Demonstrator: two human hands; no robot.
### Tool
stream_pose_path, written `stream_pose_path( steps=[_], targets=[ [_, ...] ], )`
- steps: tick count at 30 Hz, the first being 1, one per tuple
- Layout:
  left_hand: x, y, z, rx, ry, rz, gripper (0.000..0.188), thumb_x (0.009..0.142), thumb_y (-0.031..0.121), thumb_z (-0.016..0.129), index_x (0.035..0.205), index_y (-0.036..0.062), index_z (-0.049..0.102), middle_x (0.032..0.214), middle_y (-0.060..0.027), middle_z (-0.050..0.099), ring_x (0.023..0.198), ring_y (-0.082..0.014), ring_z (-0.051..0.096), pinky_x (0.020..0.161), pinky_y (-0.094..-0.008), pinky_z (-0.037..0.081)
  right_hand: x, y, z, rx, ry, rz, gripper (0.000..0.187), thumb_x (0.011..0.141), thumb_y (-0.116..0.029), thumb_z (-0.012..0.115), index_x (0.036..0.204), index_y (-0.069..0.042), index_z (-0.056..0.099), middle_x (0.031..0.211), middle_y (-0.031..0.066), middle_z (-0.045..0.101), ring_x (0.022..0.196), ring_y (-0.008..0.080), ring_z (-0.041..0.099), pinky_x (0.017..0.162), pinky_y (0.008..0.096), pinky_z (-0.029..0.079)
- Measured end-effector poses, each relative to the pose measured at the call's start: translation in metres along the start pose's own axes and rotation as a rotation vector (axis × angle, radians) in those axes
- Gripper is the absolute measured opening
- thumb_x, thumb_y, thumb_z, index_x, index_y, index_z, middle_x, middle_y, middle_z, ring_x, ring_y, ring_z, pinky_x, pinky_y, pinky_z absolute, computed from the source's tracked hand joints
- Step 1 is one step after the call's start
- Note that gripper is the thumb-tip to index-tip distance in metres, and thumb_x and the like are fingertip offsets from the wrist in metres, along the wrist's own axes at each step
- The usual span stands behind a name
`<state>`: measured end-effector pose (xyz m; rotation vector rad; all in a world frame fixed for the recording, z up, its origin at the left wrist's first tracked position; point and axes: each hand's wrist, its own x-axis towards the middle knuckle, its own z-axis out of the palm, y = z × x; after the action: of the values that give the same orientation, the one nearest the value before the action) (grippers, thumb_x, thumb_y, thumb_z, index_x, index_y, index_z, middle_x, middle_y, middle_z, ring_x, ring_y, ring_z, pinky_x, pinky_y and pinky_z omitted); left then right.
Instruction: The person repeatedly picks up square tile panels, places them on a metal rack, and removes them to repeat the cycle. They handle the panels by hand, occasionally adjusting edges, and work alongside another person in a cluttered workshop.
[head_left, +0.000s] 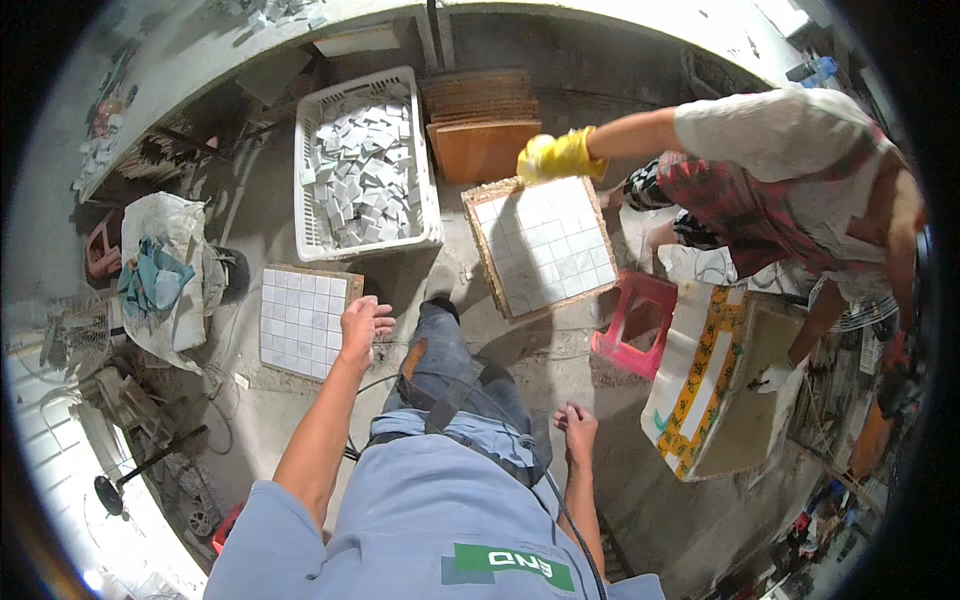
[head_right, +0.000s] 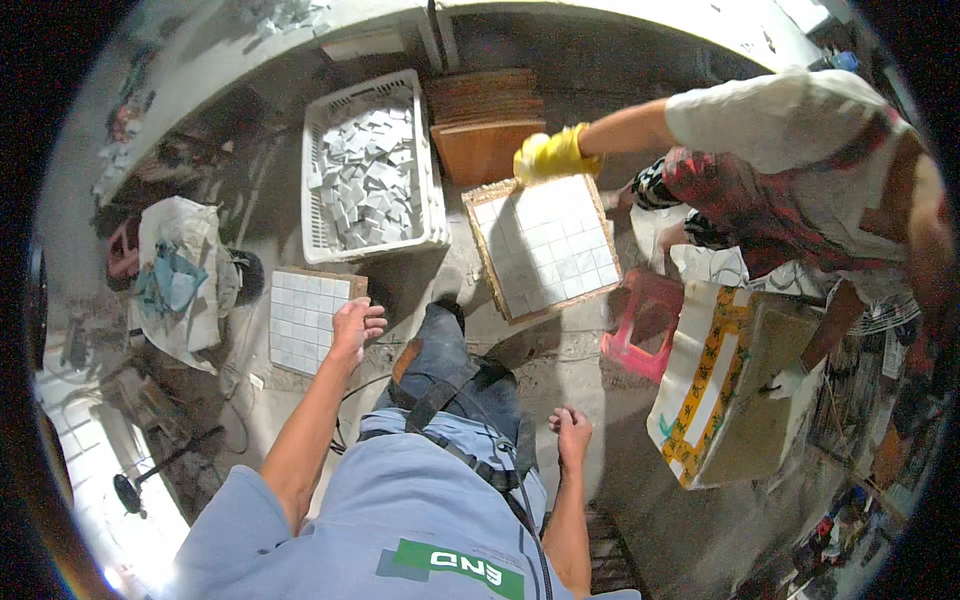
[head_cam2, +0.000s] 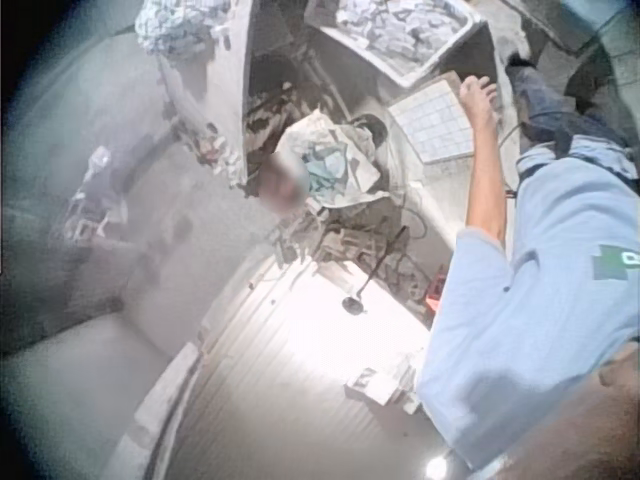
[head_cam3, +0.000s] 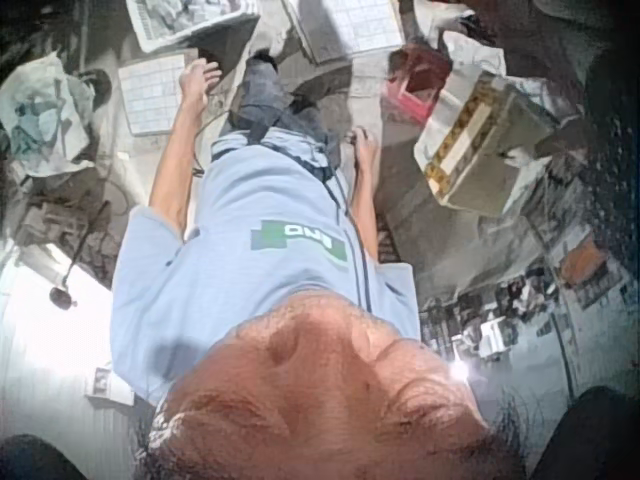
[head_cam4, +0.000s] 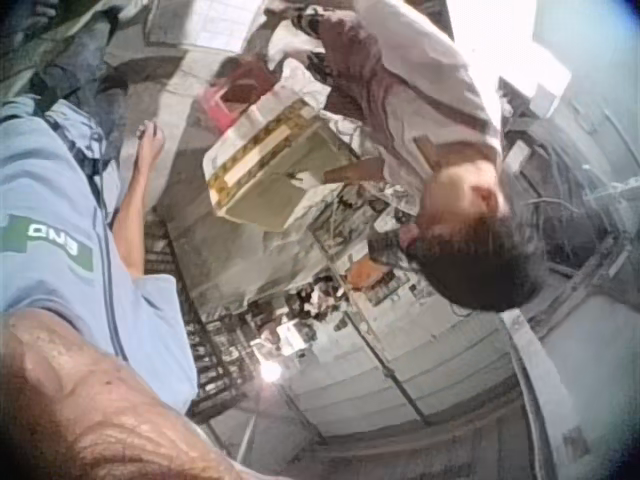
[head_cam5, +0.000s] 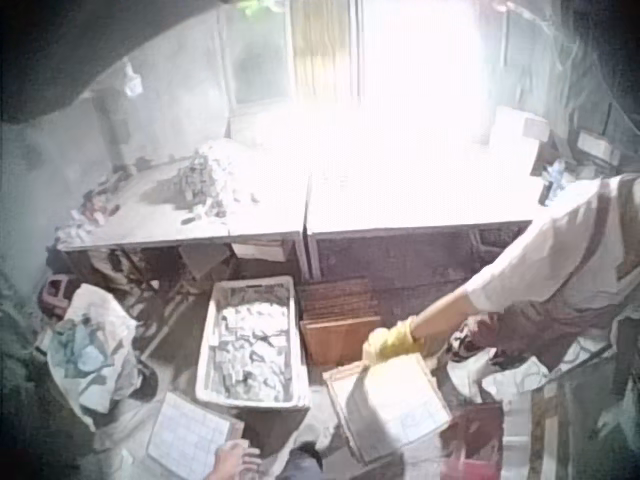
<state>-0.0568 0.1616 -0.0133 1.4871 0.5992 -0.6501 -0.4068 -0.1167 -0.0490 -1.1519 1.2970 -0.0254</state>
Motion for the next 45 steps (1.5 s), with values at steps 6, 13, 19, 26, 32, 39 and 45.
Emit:
stream_pose_path(
  steps=[6,13,19,26,32,39,45],
  targets=[
    [0.060,0.029,0.019,0.093,-0.076,-0.031,0.028,0.088,0.022,0.051,0.107,0.0014,0.049,0.088,-0.0115,0.061,0.062,-0.0116,0.056,0.052,-0.0232,0.047,-0.012,-0.098,0.095,-0.480,-0.067,-0.297,0.026,0.083,-0.013,0.055,0.103,0.003,0.059,0.090,0.0132,0.063,0.079,0.0198,0.061,0.073,0.0290,0.048],
    [0.158,0.047,0.067,0.226,-0.150,-0.040,0.031,0.086,0.021,0.051,0.107,-0.0019,0.051,0.087,-0.0082,0.060,0.068,-0.0118,0.056,0.058,-0.0225,0.046,0.065,-0.164,0.263,-0.828,-0.188,-0.681,0.037,0.077,-0.013,0.063,0.111,-0.002,0.054,0.110,0.0173,0.056,0.104,0.0328,0.051,0.089,0.0385,0.041],
    [0.265,0.030,0.126,0.764,-0.147,0.235,0.041,0.079,0.031,0.057,0.106,0.0000,0.058,0.086,-0.0115,0.063,0.074,-0.0190,0.060,0.069,-0.0298,0.048,0.194,-0.187,0.370,-0.954,-0.074,-0.995,0.039,0.071,-0.007,0.064,0.108,0.000,0.053,0.108,0.0171,0.052,0.103,0.0343,0.047,0.090,0.0404,0.039],
    [0.351,-0.001,0.185,0.715,-0.236,0.136,0.041,0.078,0.034,0.060,0.100,-0.0011,0.059,0.091,-0.0135,0.064,0.082,-0.0228,0.059,0.074,-0.0336,0.045,0.295,-0.159,0.404,-1.171,-0.099,-1.122,0.031,0.065,-0.006,0.065,0.095,-0.004,0.057,0.102,0.0111,0.055,0.096,0.0307,0.049,0.084,0.0377,0.040],
    [0.383,-0.029,0.207,0.611,-0.257,0.119,0.033,0.073,0.031,0.070,0.079,0.0027,0.054,0.070,-0.0058,0.057,0.056,-0.0113,0.047,0.047,-0.0265,0.038,0.323,-0.143,0.407,-1.159,-0.064,-1.234,0.016,0.068,-0.005,0.056,0.084,-0.005,0.056,0.091,0.0091,0.053,0.092,0.0271,0.048,0.083,0.0380,0.037],
    [0.390,-0.019,0.219,0.785,-0.331,0.047,0.036,0.069,0.032,0.075,0.077,0.0030,0.055,0.068,-0.0051,0.057,0.057,-0.0122,0.052,0.047,-0.0267,0.043,0.331,-0.143,0.399,-1.233,-0.069,-1.200,0.012,0.069,-0.006,0.054,0.080,-0.004,0.057,0.093,0.0126,0.052,0.096,0.0267,0.048,0.088,0.0388,0.034],
    [0.397,-0.007,0.221,0.978,-0.375,-0.064,0.045,0.066,0.041,0.071,0.085,0.0008,0.062,0.088,-0.0163,0.064,0.076,-0.0251,0.063,0.062,-0.0343,0.050,0.334,-0.143,0.403,-1.224,-0.031,-1.215,0.015,0.069,-0.008,0.054,0.080,-0.002,0.061,0.091,0.0126,0.052,0.093,0.0260,0.048,0.082,0.0384,0.035]
  ],
)
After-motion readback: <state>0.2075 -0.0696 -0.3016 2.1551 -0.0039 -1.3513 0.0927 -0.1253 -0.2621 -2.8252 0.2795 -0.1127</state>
